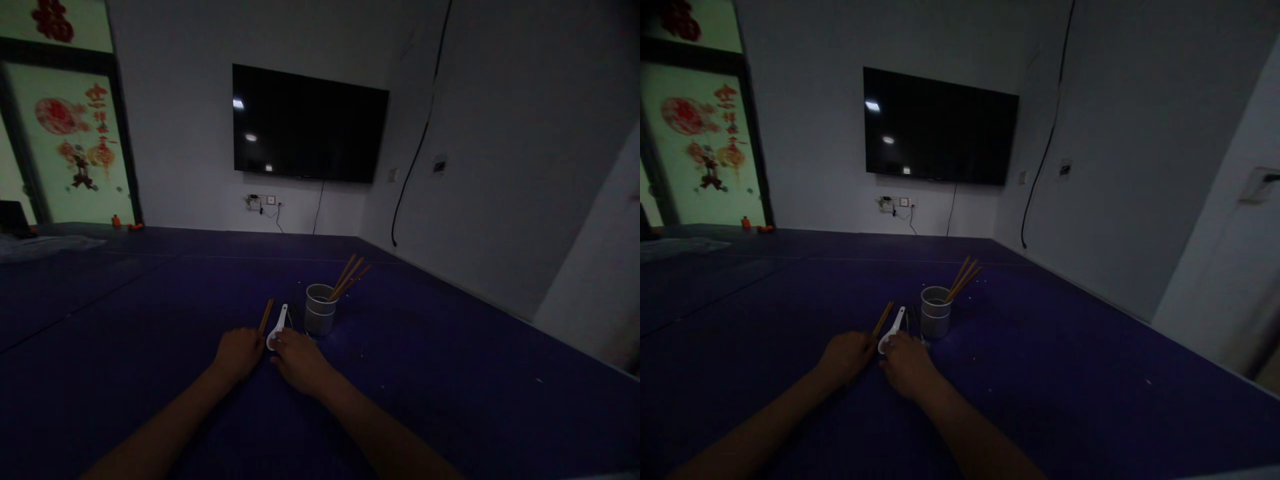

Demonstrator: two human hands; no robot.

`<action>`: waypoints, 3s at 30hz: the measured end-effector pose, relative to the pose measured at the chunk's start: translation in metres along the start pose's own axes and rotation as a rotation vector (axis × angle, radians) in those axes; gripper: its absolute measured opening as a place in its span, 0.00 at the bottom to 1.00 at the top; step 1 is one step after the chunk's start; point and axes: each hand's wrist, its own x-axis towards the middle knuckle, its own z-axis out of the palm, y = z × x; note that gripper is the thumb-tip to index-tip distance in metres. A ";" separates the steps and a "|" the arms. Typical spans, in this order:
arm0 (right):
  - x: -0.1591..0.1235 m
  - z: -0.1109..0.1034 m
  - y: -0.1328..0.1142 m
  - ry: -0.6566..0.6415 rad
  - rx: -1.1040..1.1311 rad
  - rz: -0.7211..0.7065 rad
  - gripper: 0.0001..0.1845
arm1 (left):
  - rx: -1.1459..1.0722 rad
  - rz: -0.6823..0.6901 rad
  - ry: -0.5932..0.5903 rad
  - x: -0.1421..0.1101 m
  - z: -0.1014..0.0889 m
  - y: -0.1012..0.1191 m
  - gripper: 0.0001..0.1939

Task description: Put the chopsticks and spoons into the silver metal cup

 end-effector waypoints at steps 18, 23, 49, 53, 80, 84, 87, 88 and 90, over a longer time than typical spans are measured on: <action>-0.001 -0.004 -0.002 -0.003 0.010 0.017 0.14 | -0.014 -0.007 0.014 0.002 0.004 -0.002 0.21; -0.001 -0.005 -0.002 -0.005 0.010 0.015 0.14 | -0.010 -0.009 0.017 0.003 0.005 -0.002 0.21; -0.001 0.000 0.000 0.004 0.007 0.006 0.13 | -0.008 -0.014 -0.001 0.002 0.003 -0.001 0.21; -0.001 -0.001 0.000 -0.002 -0.002 0.005 0.14 | -0.011 -0.003 0.004 0.001 0.003 -0.002 0.21; 0.000 0.001 0.000 0.001 -0.013 -0.001 0.14 | -0.006 0.002 -0.002 0.001 0.001 -0.002 0.21; -0.001 0.000 0.000 0.004 -0.017 0.003 0.14 | -0.008 0.007 -0.018 0.001 0.000 -0.001 0.21; -0.001 -0.002 -0.002 0.006 -0.014 0.013 0.14 | -0.006 -0.004 -0.023 0.001 0.000 -0.001 0.20; -0.001 -0.002 -0.002 0.007 -0.011 0.013 0.14 | -0.007 -0.007 -0.020 0.002 0.001 -0.001 0.21; -0.001 -0.001 -0.002 0.011 -0.004 0.011 0.14 | -0.004 -0.013 -0.015 0.002 0.002 -0.001 0.21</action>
